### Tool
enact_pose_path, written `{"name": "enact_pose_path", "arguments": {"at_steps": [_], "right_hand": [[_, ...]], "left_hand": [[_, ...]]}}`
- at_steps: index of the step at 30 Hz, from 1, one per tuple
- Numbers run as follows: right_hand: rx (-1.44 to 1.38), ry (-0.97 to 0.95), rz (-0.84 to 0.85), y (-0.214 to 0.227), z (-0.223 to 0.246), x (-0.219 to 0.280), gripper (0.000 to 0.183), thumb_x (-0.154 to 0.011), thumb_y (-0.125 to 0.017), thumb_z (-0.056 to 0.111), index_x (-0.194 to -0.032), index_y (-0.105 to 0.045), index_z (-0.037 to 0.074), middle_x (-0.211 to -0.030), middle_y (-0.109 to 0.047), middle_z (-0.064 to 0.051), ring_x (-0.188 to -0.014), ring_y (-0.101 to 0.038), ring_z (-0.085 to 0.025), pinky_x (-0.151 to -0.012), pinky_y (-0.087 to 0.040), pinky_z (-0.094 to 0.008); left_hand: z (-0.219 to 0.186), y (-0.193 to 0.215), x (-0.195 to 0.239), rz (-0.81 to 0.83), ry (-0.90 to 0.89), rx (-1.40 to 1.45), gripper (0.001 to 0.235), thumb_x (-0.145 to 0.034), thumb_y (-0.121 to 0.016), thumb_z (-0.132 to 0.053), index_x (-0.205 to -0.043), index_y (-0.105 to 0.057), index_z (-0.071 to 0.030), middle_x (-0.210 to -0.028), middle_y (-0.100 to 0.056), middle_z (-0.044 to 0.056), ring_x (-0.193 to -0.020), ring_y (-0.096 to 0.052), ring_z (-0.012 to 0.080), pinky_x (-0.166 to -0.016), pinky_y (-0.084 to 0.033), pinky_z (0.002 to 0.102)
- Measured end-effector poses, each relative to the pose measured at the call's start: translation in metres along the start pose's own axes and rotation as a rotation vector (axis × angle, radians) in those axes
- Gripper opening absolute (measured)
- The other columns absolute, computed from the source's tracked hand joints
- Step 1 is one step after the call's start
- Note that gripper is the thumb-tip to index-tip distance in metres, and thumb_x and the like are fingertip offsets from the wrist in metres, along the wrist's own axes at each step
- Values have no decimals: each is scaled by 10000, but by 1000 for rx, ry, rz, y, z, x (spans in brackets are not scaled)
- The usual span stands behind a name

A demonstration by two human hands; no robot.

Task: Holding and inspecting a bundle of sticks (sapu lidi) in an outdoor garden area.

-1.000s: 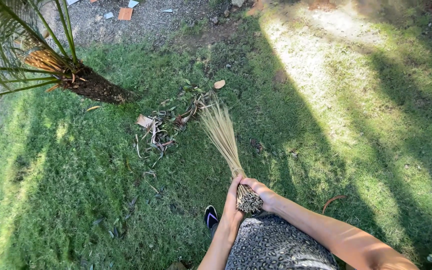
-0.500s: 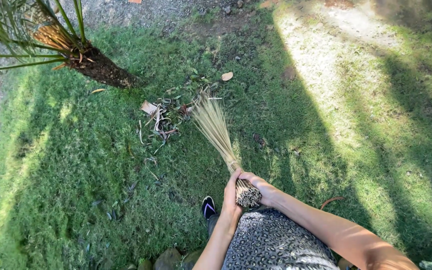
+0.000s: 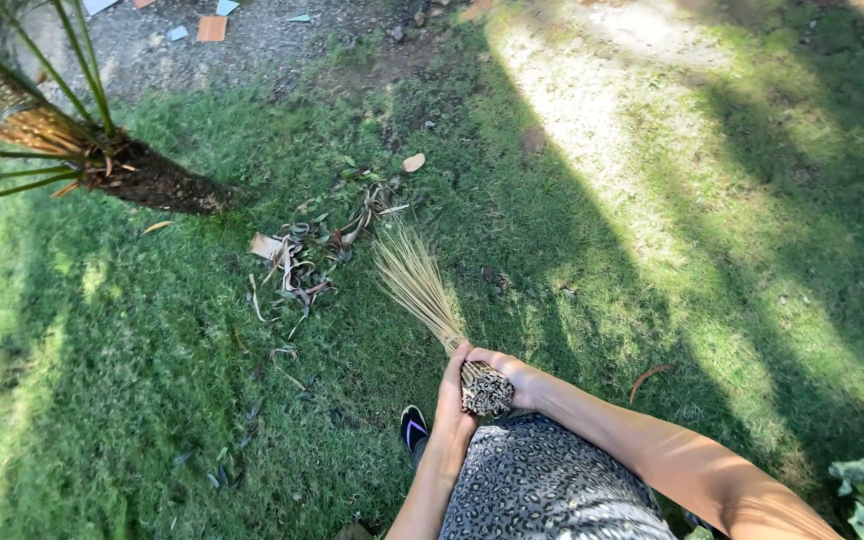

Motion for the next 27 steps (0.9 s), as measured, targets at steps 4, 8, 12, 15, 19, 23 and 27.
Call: {"name": "enact_pose_path", "arguments": {"at_steps": [4,8,12,15,19,23,27], "right_hand": [[4,-16,-70,-1,-2,2,241,-950,-675,303,-1011,-703,71,-826,-742,-95,-615,-687,-224,-591,-605,-383],[-101,-80,26,2,-17,-11,236,-956,-658,318,-993,-686,87,-837,-735,-88,-646,-695,-234,-628,-620,-398],[-98,-72,10,7,-29,-29,223,-940,-650,316,-962,-697,99,-817,-741,-85,-624,-673,-252,-608,-599,-409],[-71,58,34,-14,-18,-21,231,-958,-646,309,-995,-704,89,-841,-741,-88,-652,-675,-235,-617,-589,-392],[63,198,-108,-13,-3,-16,168,-969,-650,272,-1023,-706,124,-874,-741,-77,-700,-680,-217,-637,-574,-376],[-26,45,-41,-6,-16,-21,178,-963,-645,283,-1032,-677,122,-857,-735,-76,-674,-685,-221,-616,-584,-391],[-96,-56,99,7,-33,-35,273,-941,-645,354,-1040,-640,99,-854,-735,-81,-643,-683,-241,-595,-599,-393]], "left_hand": [[6,8,-8,57,85,-4,329,-862,-818,-336,-1049,-702,-92,-933,-731,90,-811,-725,247,-745,-637,405],[8,22,-17,34,132,-53,305,-857,-765,-361,-1041,-702,-127,-939,-737,71,-846,-725,237,-781,-634,418],[1,26,-17,26,101,-88,284,-870,-728,-382,-1044,-707,-158,-948,-733,53,-858,-719,229,-786,-623,421],[-8,24,-20,51,54,-105,273,-922,-750,-378,-1074,-704,-156,-978,-723,37,-877,-706,212,-810,-614,405],[-15,-5,0,-16,62,-215,299,-874,-710,-414,-1048,-705,-170,-945,-733,53,-852,-716,232,-796,-617,420],[-6,17,-12,-34,180,-165,280,-870,-729,-395,-1018,-696,-159,-940,-739,51,-852,-712,238,-803,-613,432],[-2,24,-17,-27,166,-154,300,-864,-708,-392,-1007,-696,-128,-922,-737,66,-836,-716,252,-787,-618,438]]}}
Point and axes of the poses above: each hand's wrist, its own x-axis away from the middle knuckle, its own y-axis out of the back of the hand, z = x × y, the point moved 6 cm from there along -x, towards the middle knuckle
